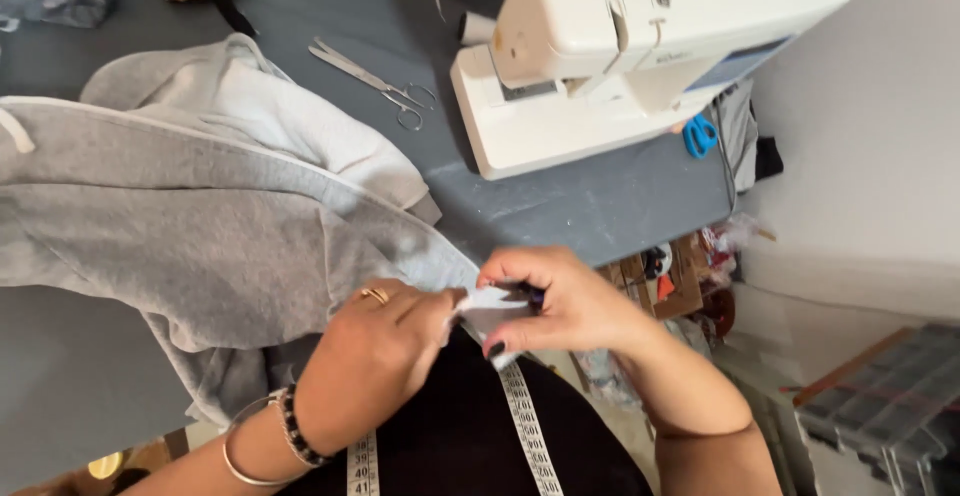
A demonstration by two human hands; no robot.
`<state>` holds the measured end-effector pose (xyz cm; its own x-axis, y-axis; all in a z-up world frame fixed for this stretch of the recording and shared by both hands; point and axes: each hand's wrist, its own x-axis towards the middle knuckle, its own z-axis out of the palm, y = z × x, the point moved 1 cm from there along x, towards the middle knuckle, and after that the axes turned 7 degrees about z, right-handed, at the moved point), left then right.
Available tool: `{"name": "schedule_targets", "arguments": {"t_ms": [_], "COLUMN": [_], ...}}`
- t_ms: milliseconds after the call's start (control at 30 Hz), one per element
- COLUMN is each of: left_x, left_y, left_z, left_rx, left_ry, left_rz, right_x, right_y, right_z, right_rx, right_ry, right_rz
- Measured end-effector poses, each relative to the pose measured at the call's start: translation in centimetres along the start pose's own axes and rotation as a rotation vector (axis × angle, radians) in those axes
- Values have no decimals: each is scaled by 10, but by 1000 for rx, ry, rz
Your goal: Using thread snips to carefully remove loose threads or a small tag from the cuff of a grey sweatshirt at a sewing workstation.
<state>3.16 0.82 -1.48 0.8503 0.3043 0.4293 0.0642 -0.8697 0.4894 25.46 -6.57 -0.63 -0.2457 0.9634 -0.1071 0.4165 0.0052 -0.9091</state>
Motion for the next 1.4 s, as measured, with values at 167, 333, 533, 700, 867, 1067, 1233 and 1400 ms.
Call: {"name": "schedule_targets", "arguments": {"t_ms": [167, 333, 533, 700, 867, 1067, 1233, 1400], "left_x": [-15, -22, -25, -33, -42, -52, -63, -80], "left_y": [-11, -15, -10, -12, -18, -13, -12, -14], "left_z": [12, 15, 16, 19, 10, -4, -31, -45], "left_rx": [-444, -604, -594, -550, -345, -197, -162, -135], "left_ry": [-163, -110, 104, 125, 158, 130, 146, 77], "left_rz": [-183, -218, -85, -68, -96, -45, -16, 47], "right_x": [7, 16, 26, 22, -18, -23, -23, -27], "right_y": [-14, 17, 63, 62, 5, -39, -54, -43], "right_z": [-18, -7, 44, 48, 32, 51, 79, 112], "right_rx": [-148, -49, 429, 77, 252, 95, 56, 102], "right_ry": [37, 54, -3, 192, 157, 2, 43, 69], "right_rz": [114, 130, 130, 115, 424, 228, 403, 201]}}
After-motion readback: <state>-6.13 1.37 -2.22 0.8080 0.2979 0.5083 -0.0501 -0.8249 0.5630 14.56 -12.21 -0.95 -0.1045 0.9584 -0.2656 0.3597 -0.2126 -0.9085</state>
